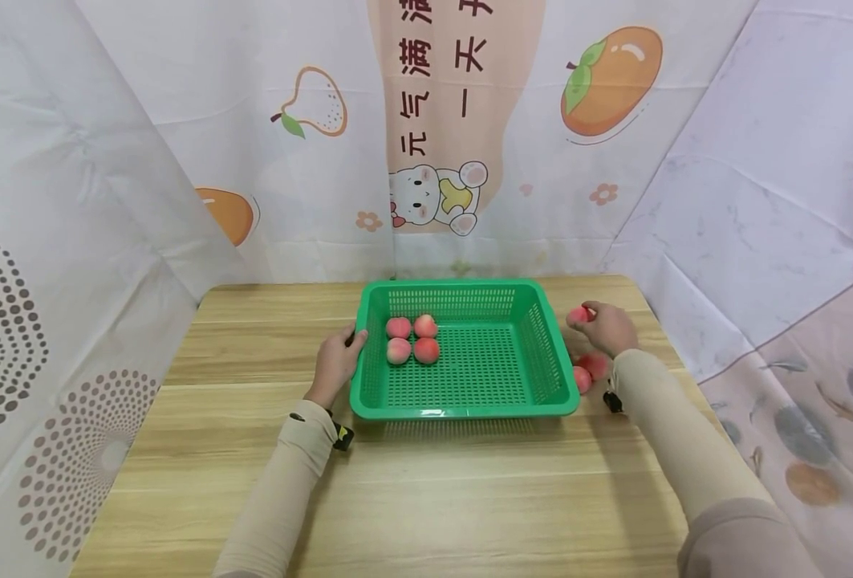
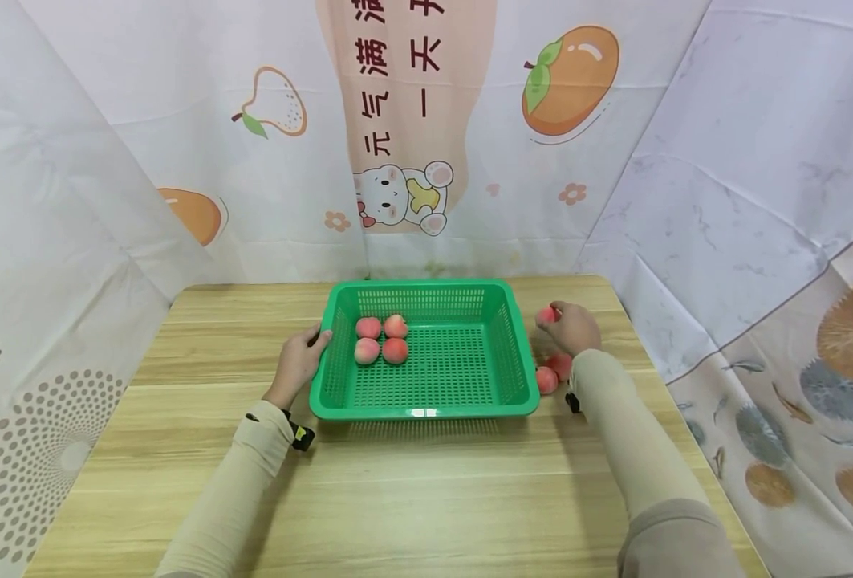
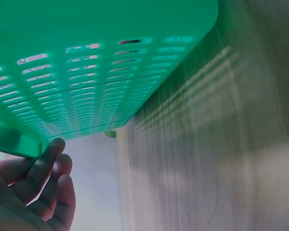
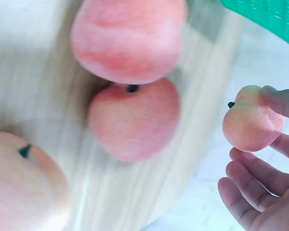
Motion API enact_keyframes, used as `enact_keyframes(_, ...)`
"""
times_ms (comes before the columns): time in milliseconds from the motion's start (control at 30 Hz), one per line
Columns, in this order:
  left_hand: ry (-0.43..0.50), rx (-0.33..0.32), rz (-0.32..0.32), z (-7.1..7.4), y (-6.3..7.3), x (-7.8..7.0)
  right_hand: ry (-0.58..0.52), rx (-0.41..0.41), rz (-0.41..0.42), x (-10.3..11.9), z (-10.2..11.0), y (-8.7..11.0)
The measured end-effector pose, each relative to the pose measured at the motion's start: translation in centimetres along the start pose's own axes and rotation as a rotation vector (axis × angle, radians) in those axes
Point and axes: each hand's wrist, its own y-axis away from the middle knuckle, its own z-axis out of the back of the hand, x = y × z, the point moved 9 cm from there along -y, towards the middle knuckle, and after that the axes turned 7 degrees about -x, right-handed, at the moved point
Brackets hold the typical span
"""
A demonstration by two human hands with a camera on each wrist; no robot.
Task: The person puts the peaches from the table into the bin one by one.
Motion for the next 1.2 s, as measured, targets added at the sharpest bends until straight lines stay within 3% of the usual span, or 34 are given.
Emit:
enact_keyframes(500, 0.003, 0.017, 0.022, 0.1, -0.1, 0.2, -0.015, -0.089, 0.053, 2.9, 3.4, -0.8)
enact_keyframes(1200, 0.006, -0.001, -0.004, 0.0, 0.2, 0.1, -0.007, -0.117, 0.153, 8.4, 4.5, -2.0)
